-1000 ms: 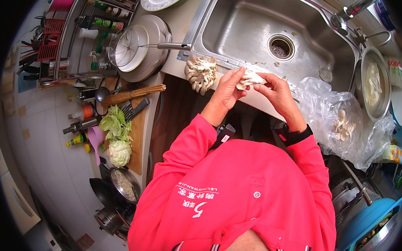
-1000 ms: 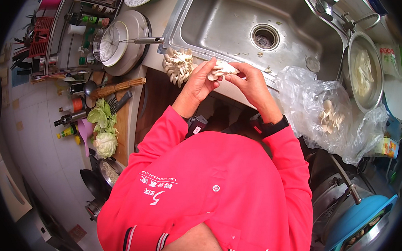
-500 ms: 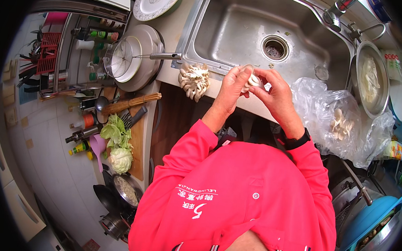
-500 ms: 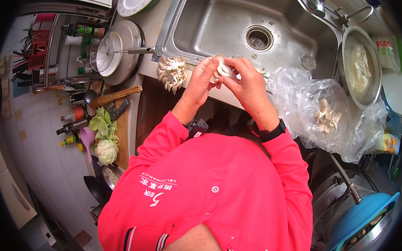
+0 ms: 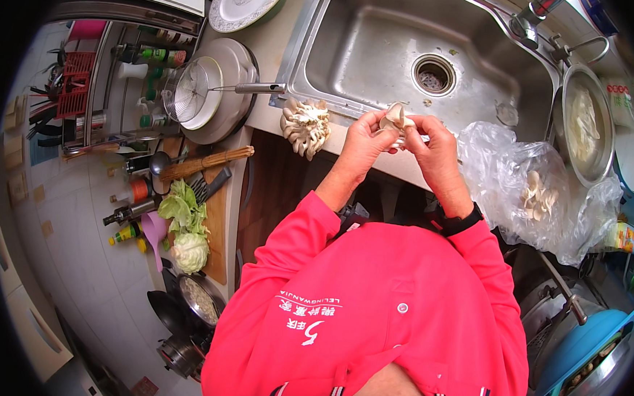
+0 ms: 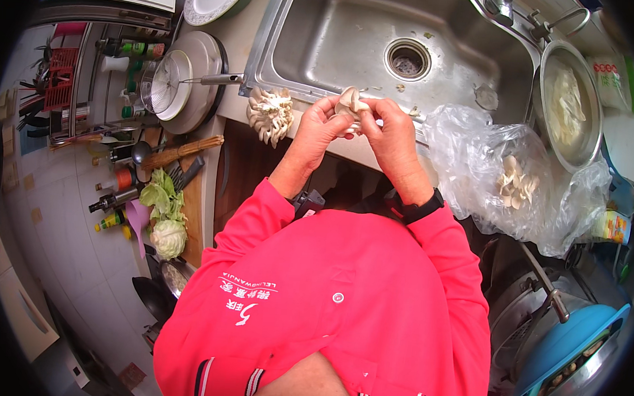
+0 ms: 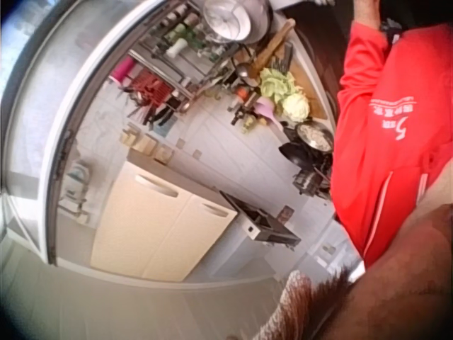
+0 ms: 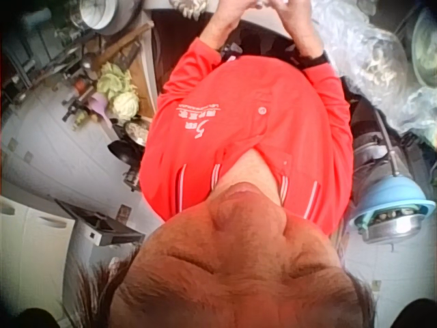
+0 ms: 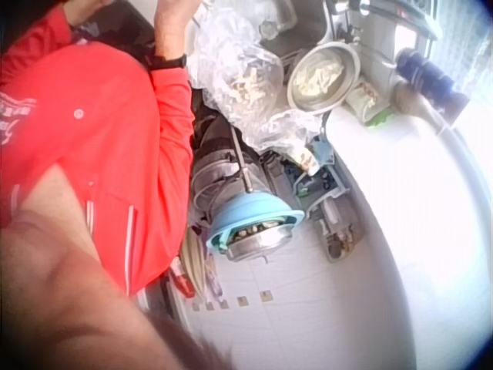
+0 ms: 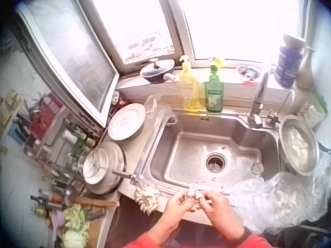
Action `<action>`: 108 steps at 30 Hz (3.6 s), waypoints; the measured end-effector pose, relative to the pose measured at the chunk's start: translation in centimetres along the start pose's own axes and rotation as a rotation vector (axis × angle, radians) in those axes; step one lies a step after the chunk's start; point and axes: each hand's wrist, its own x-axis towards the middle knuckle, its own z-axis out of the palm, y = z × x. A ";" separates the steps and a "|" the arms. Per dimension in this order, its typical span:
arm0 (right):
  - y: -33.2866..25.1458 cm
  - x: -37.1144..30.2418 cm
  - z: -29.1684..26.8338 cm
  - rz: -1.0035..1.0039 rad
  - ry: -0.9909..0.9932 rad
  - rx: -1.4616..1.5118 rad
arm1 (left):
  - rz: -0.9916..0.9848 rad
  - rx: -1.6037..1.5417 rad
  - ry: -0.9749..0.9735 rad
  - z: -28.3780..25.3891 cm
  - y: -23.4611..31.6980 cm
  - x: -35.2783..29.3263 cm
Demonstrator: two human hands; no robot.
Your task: The person moves from a cluttered table to the kitchen sink area and begins separating oyster mushrooms by hand. They repeatedly pull apart clusters into smaller pieces and place them into a plastic bag on the counter.
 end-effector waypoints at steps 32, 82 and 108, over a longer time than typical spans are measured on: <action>-0.2 1.0 -4.1 0.588 -0.524 0.953 | 0.257 0.304 -0.020 -0.5 1.3 -0.8; -1.5 2.8 -5.0 -0.138 -0.267 -0.032 | -0.192 0.013 -0.207 1.1 3.3 2.5; -4.7 3.5 -5.1 -0.559 0.093 -0.517 | -0.009 -0.150 -0.175 0.9 3.9 2.4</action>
